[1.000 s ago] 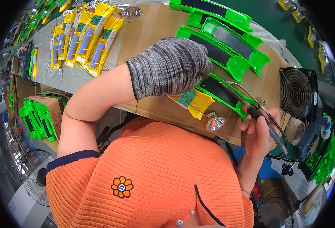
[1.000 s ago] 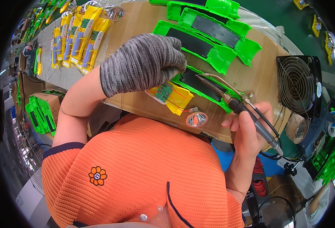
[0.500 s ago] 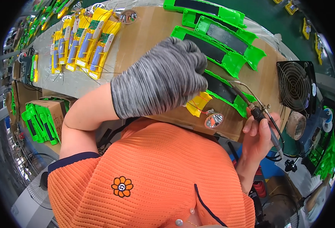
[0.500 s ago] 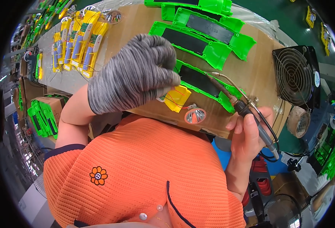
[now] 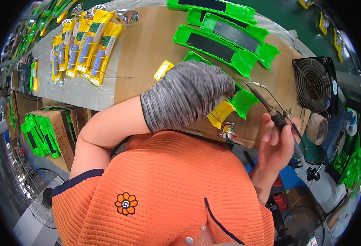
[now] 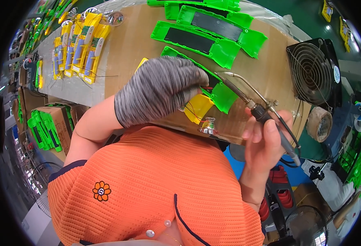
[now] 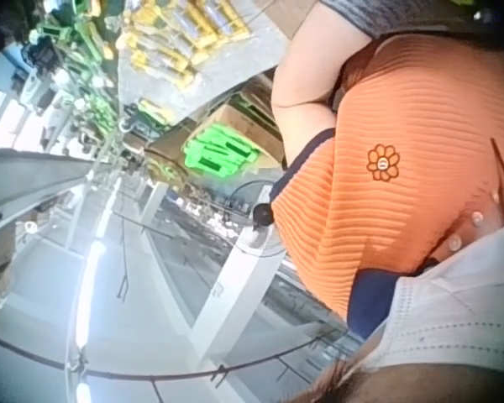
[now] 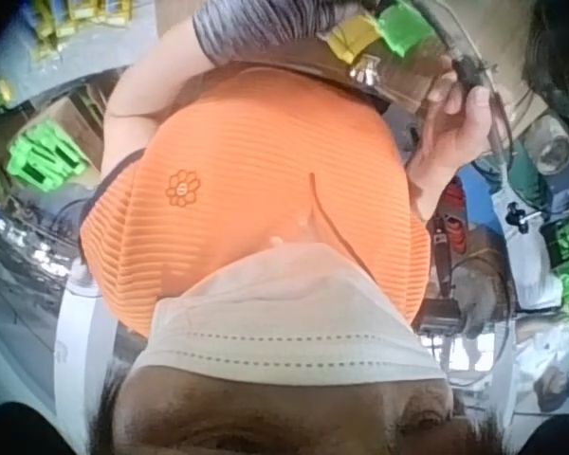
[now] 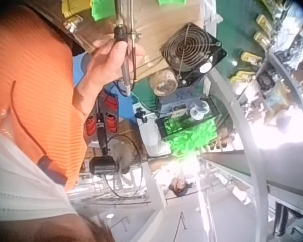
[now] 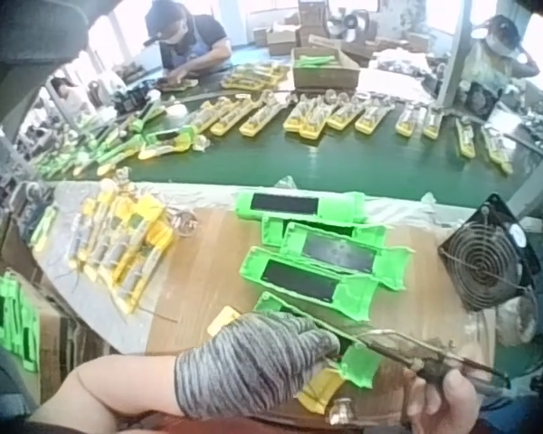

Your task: Soldering wires and electronic components to assemble light fixtures.

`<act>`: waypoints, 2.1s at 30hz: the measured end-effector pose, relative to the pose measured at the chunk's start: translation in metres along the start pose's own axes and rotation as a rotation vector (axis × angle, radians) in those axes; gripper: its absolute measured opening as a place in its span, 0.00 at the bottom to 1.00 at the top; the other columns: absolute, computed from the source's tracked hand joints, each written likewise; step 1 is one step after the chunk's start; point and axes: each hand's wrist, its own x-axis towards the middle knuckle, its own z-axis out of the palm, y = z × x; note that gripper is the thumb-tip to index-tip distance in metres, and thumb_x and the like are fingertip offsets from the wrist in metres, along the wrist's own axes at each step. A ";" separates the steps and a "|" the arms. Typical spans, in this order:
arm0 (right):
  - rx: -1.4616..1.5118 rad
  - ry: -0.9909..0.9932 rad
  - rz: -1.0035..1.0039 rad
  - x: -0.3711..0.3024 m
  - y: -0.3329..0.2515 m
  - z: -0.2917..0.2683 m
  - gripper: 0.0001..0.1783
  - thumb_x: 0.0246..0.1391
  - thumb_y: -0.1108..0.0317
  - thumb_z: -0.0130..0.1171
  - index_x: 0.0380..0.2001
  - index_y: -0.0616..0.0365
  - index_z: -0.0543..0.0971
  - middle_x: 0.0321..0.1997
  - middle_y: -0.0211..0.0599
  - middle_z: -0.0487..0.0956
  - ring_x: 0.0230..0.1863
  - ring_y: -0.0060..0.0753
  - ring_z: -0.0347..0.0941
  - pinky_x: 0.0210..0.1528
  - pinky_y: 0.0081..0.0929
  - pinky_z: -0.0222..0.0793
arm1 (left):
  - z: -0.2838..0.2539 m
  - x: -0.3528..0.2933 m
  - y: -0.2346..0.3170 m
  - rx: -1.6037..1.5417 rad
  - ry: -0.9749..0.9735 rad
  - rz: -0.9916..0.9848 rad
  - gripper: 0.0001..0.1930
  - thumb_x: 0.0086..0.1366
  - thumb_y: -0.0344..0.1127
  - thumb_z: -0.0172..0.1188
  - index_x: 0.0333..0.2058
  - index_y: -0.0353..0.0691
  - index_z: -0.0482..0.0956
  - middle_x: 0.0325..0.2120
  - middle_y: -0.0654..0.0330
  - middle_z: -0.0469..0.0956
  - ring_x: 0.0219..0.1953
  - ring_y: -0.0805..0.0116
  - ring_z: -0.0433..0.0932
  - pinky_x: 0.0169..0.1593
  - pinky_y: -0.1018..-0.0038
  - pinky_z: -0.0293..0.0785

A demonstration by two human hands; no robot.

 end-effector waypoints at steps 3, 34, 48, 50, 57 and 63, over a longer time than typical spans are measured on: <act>-0.206 -0.026 -0.006 0.005 -0.017 -0.017 0.10 0.57 0.72 0.57 0.38 0.59 0.66 0.28 0.46 0.78 0.16 0.23 0.64 0.30 0.28 0.74 | 0.005 0.005 -0.004 0.011 0.051 0.005 0.09 0.58 0.33 0.64 0.37 0.41 0.81 0.28 0.55 0.79 0.32 0.53 0.80 0.37 0.63 0.76; -0.543 -0.199 0.154 0.019 -0.036 -0.002 0.10 0.53 0.78 0.62 0.34 0.63 0.69 0.25 0.36 0.78 0.22 0.21 0.74 0.25 0.16 0.67 | -0.003 0.026 0.014 0.348 -0.221 -0.022 0.07 0.57 0.35 0.59 0.31 0.40 0.82 0.27 0.51 0.79 0.33 0.52 0.80 0.37 0.62 0.76; 0.192 0.115 0.104 -0.008 0.009 0.008 0.10 0.68 0.65 0.46 0.34 0.55 0.74 0.20 0.24 0.67 0.29 0.25 0.72 0.69 0.66 0.52 | -0.016 0.047 0.006 0.219 -0.353 -0.210 0.10 0.52 0.34 0.64 0.34 0.37 0.80 0.31 0.48 0.79 0.35 0.52 0.79 0.39 0.62 0.75; 0.211 0.080 0.103 -0.003 0.009 0.013 0.11 0.68 0.65 0.45 0.34 0.54 0.74 0.20 0.23 0.68 0.29 0.24 0.72 0.70 0.65 0.51 | -0.024 0.044 0.010 0.212 -0.359 -0.255 0.11 0.52 0.34 0.65 0.34 0.36 0.80 0.32 0.48 0.79 0.36 0.52 0.79 0.39 0.62 0.75; 0.165 0.053 0.063 0.021 0.017 0.015 0.04 0.65 0.68 0.49 0.34 0.53 0.68 0.19 0.27 0.67 0.27 0.30 0.73 0.67 0.66 0.55 | -0.022 0.043 0.010 0.218 -0.362 -0.281 0.12 0.52 0.34 0.65 0.35 0.36 0.80 0.32 0.48 0.79 0.36 0.52 0.79 0.39 0.62 0.75; 0.169 0.000 0.031 0.009 0.017 0.009 0.04 0.65 0.69 0.49 0.41 0.52 0.71 0.19 0.27 0.68 0.27 0.30 0.74 0.67 0.68 0.54 | -0.011 0.019 0.003 0.451 -0.120 -0.089 0.06 0.59 0.35 0.59 0.33 0.42 0.81 0.27 0.55 0.78 0.32 0.52 0.79 0.36 0.61 0.76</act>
